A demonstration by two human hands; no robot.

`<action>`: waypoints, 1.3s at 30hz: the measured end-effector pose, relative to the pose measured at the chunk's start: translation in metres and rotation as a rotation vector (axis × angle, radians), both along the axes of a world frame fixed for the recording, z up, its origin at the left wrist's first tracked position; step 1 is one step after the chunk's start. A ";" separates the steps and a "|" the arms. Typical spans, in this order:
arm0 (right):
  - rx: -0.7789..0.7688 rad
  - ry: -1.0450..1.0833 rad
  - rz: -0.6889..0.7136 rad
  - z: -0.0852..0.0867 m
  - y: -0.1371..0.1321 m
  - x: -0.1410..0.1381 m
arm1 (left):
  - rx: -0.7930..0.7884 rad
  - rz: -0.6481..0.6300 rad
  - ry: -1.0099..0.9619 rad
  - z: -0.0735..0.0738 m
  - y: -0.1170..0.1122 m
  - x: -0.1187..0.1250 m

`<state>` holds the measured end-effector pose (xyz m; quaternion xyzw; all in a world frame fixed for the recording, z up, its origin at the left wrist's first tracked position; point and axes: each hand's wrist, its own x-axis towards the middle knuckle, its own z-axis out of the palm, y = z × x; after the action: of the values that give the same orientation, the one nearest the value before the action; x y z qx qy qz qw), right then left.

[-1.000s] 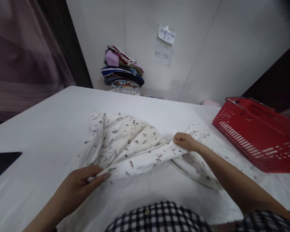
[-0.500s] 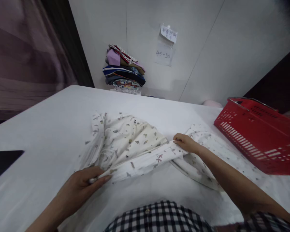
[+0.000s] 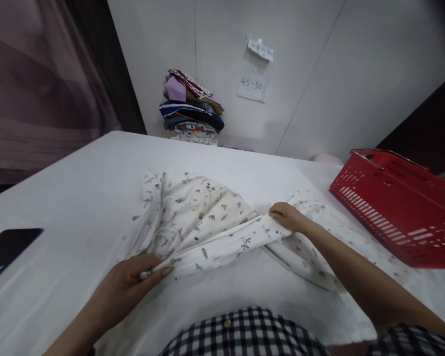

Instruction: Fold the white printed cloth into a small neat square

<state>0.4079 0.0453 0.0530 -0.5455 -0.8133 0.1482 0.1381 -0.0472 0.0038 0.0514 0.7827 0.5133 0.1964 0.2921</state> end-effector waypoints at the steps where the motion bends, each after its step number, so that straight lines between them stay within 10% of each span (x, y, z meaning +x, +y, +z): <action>1: 0.008 0.001 -0.026 0.000 -0.001 0.001 | -0.027 -0.015 0.002 -0.001 0.000 0.000; 8: -0.047 -0.069 -0.111 0.006 -0.009 0.003 | -0.097 -0.054 0.012 -0.002 0.001 -0.002; 20: 0.070 0.112 0.430 0.006 -0.007 -0.056 | -0.075 -0.036 -0.016 0.001 -0.004 0.001; 39: -0.070 0.015 0.288 0.005 -0.018 -0.046 | -0.084 -0.035 -0.007 0.000 -0.006 -0.001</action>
<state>0.3615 0.0269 0.0579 -0.4264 -0.8764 0.1989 0.1026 -0.0477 -0.0027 0.0515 0.7778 0.5064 0.1722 0.3300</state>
